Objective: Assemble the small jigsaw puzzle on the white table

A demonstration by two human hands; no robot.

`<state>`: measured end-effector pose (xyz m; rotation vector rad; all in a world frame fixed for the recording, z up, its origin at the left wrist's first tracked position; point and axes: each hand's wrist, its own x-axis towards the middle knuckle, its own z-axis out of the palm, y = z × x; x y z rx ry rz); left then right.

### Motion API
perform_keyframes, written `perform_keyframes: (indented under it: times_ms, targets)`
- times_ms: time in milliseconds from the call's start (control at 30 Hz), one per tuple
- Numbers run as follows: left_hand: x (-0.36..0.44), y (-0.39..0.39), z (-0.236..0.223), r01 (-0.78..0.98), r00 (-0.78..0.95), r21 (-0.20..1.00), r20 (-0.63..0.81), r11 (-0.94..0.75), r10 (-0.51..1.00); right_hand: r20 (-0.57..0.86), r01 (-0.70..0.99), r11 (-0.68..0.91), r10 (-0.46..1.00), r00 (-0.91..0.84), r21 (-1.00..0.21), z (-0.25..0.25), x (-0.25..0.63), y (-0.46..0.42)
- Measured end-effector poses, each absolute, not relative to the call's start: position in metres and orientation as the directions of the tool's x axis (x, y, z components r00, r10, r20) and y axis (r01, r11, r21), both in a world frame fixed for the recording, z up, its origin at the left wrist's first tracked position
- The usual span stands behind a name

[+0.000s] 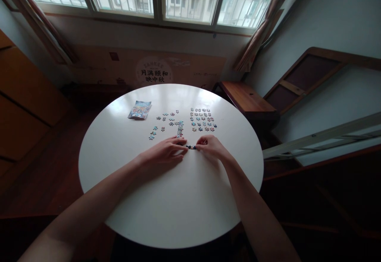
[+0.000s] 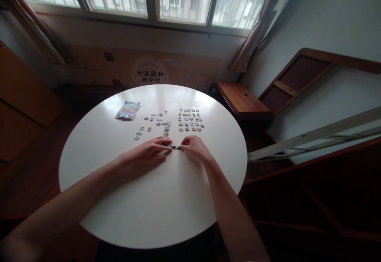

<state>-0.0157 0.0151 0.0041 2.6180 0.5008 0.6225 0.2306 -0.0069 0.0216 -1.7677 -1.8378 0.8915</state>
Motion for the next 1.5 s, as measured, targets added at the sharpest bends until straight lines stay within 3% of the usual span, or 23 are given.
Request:
perform_keyframes:
  times_ms: [233,667,933,1067,1267,1500]
  targets:
    - [-0.014,0.016,0.004,0.24,0.844,0.439,0.346,-0.866,0.41,-0.075,0.731,0.012,0.993,-0.087,-0.682,0.021,0.229,-0.008]
    - [-0.015,0.012,0.007,0.253,0.827,0.454,0.357,-0.855,0.434,-0.122,0.72,-0.021,0.989,-0.088,-0.694,0.026,0.226,-0.01]
    - [-0.017,0.014,0.003,0.22,0.813,0.48,0.391,-0.849,0.432,0.012,0.736,0.03,1.0,-0.029,-0.676,0.029,0.234,-0.007]
    - [-0.018,0.017,0.0,0.275,0.78,0.469,0.401,-0.839,0.48,0.052,0.752,0.012,0.998,0.03,-0.66,0.027,0.24,-0.005]
    - [-0.018,0.025,-0.005,0.462,0.694,0.407,0.387,-0.788,0.607,-0.011,0.773,-0.019,1.0,0.015,-0.634,0.022,0.24,-0.005]
    - [-0.018,0.028,-0.007,0.461,0.715,0.396,0.364,-0.794,0.597,-0.036,0.791,-0.019,0.999,-0.004,-0.611,0.023,0.237,-0.007]
